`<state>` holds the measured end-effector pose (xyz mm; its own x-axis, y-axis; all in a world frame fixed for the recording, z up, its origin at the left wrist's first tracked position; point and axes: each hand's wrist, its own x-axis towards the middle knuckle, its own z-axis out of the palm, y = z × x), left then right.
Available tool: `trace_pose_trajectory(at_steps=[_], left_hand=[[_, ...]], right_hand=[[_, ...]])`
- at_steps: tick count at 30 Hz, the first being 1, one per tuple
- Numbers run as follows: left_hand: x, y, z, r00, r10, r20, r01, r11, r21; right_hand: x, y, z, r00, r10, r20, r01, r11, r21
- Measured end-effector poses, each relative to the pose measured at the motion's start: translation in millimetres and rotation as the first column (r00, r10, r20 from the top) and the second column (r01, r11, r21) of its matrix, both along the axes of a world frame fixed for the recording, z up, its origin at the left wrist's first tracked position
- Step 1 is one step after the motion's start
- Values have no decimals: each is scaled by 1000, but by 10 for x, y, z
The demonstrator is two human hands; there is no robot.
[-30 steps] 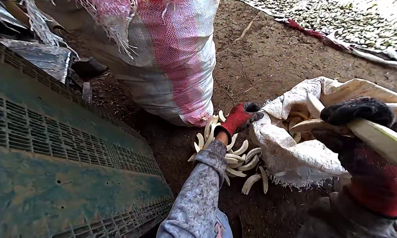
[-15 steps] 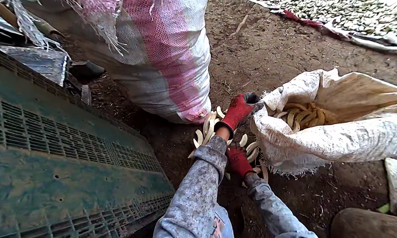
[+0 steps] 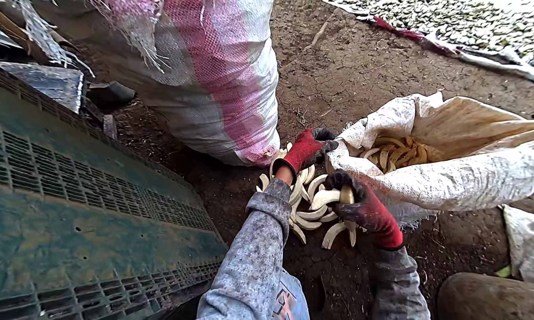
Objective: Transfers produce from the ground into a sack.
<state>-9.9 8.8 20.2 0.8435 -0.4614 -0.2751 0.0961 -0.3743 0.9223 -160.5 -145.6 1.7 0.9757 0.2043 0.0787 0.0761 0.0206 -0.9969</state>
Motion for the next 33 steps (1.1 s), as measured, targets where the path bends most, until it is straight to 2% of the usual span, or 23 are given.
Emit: trace_pose_trajectory(at_steps=[2,3,4,5,6,7,8,9,10,11,12,13,14,15,17,18,19,21,25,27,29,32,33], left_hand=[[-20,4,23,997,20,-68,-21,999,-27],[-33,-12,17,996,31,-85,-33,999,-30],[-40,-44,13,995,40,-87,-44,998,-35],[-44,-80,14,995,51,-82,-55,997,-48],[-53,-117,23,995,69,-73,-74,995,-68],[-72,-153,50,993,95,-75,-101,991,-91],[-100,-197,87,988,136,-78,-145,982,-121],[-115,-239,126,980,179,-90,-191,970,-148],[-120,-274,170,971,215,-101,-231,957,-174],[-133,-306,206,964,240,-112,-259,945,-201],[-158,-353,230,959,261,-111,-280,929,-243],[-182,-413,256,956,270,-111,-292,907,-304],[-197,-470,278,955,270,-120,-295,882,-367],[-207,-516,281,958,259,-124,-287,864,-414],[-211,-568,272,966,229,-124,-260,860,-438],[-200,-566,270,969,215,-122,-247,872,-424],[-193,-544,276,972,203,-115,-232,888,-397],[-190,-499,253,977,192,-97,-214,911,-352],[-109,-387,157,979,198,-49,-204,933,-297],[-78,-343,83,975,219,-35,-221,941,-256],[-46,-301,21,968,247,-43,-250,939,-234],[9,-191,-55,963,263,-49,-268,941,-207],[27,-165,-91,961,270,-60,-277,940,-198]], right_hand=[[60,-329,422,936,-217,277,183,973,143],[110,-480,590,862,-358,360,329,934,140],[156,-624,733,777,-466,424,489,870,61],[187,-751,841,696,-528,486,649,752,-113],[196,-852,918,651,-523,550,746,572,-341],[181,-895,980,651,-474,593,759,431,-488],[127,-870,1012,666,-422,615,745,399,-534],[32,-771,997,687,-395,609,718,496,-489],[-78,-624,920,750,-368,549,621,678,-394],[-183,-467,783,873,-274,403,410,860,-304],[-228,-337,593,978,-72,194,123,957,-263],[-174,-227,358,987,155,-31,-157,941,-299],[-62,-111,83,941,263,-213,-330,851,-409],[53,-12,-236,914,260,-313,-397,735,-550],[195,66,-826,907,140,-396,-418,405,-813],[224,54,-1051,904,85,-418,-425,258,-867],[220,13,-1243,902,54,-427,-430,174,-886],[148,-102,-1479,923,44,-383,-385,155,-910],[162,-3,-1446,916,100,-388,-396,73,-915],[120,18,-1443,903,128,-410,-421,78,-904],[114,16,-1280,881,172,-441,-468,174,-866],[112,79,-604,870,304,-389,-494,517,-699],[84,78,-296,886,366,-284,-462,643,-611]])
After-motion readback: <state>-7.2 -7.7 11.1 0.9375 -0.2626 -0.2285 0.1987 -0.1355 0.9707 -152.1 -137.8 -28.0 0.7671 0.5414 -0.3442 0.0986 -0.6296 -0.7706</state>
